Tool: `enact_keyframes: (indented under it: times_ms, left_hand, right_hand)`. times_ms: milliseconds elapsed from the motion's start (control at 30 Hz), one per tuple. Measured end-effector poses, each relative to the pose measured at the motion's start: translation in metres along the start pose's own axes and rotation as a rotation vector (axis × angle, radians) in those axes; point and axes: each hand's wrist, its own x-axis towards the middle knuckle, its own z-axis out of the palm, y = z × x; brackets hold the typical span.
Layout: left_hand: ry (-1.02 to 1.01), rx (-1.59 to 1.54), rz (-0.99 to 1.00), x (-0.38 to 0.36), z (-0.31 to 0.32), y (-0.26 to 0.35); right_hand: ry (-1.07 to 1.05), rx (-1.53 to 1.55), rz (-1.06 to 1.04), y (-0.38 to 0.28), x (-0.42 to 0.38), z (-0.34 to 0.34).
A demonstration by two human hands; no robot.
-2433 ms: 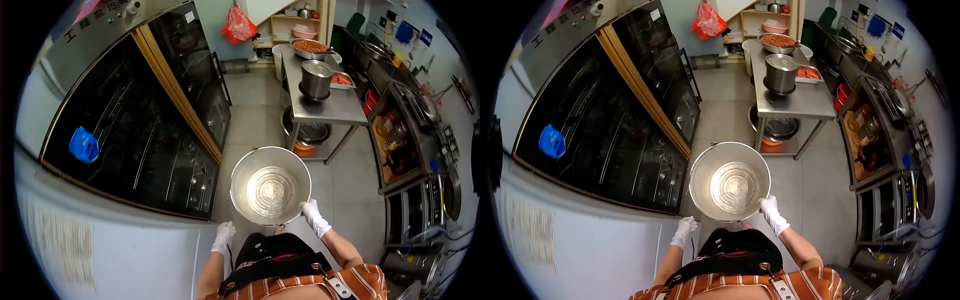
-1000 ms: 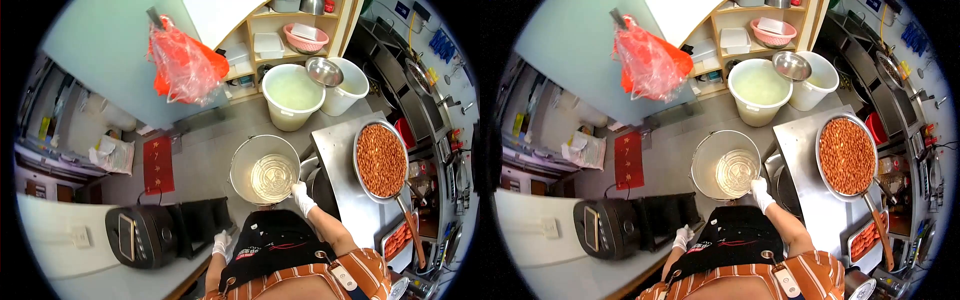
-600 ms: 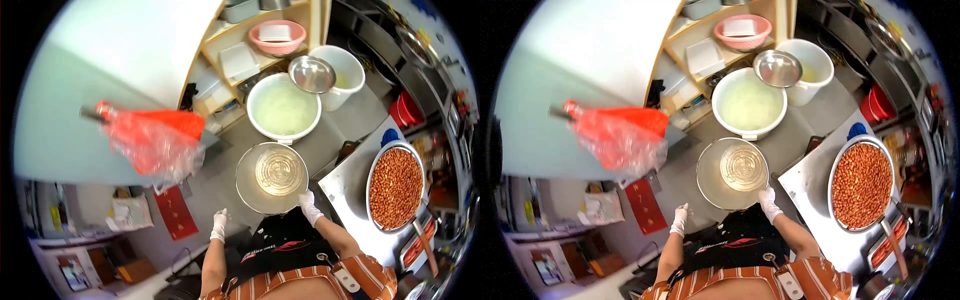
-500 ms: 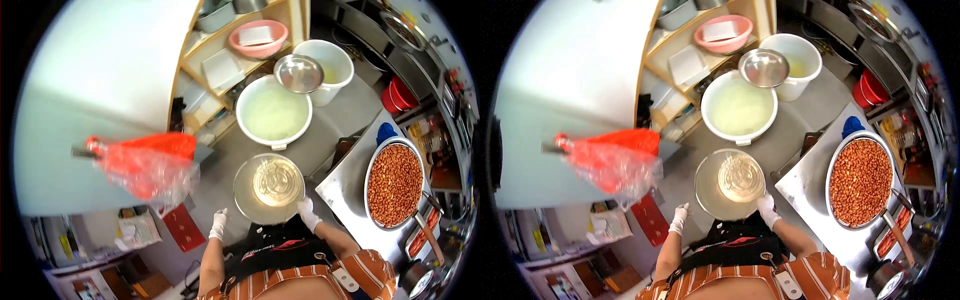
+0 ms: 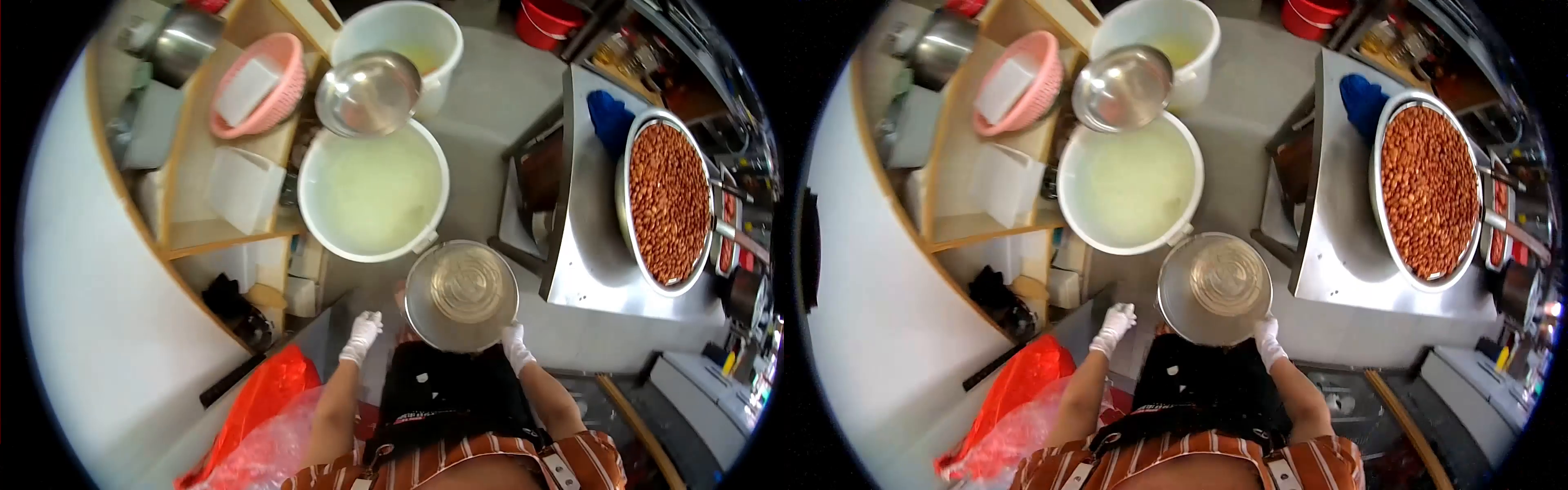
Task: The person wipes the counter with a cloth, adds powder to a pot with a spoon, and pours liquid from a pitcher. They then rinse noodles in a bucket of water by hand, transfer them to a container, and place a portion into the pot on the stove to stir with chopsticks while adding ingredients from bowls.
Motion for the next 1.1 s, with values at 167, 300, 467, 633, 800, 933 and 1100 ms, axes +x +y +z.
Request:
enact_keyframes:
  times_ms: [167, 300, 467, 633, 800, 933, 1100]
  left_hand:
    - [0.030, 0.014, -0.022, 0.060, -0.030, -0.022]
    - [-0.025, 0.025, -0.116, 0.075, -0.025, -0.033]
    - [-0.051, 0.119, -0.090, 0.096, -0.015, -0.083]
    - [-0.064, 0.227, -0.157, 0.108, -0.012, -0.100]
    - [-0.049, 0.184, -0.188, 0.123, -0.003, -0.095]
    - [-0.099, 0.288, -0.150, 0.137, -0.005, -0.099]
    - [-0.041, 0.188, -0.026, 0.142, 0.002, -0.070]
  right_hand:
    - [0.086, 0.218, 0.201, 0.037, 0.007, 0.039]
    - [0.161, 0.429, 0.346, 0.113, 0.052, 0.067]
    - [0.119, 0.467, 0.413, 0.136, 0.081, 0.107]
    - [0.228, 0.598, 0.432, 0.161, 0.111, 0.133]
    - [0.261, 0.761, 0.422, 0.183, 0.112, 0.157]
    - [0.281, 0.730, 0.352, 0.204, 0.123, 0.178]
    - [0.223, 0.642, 0.384, 0.190, 0.161, 0.182]
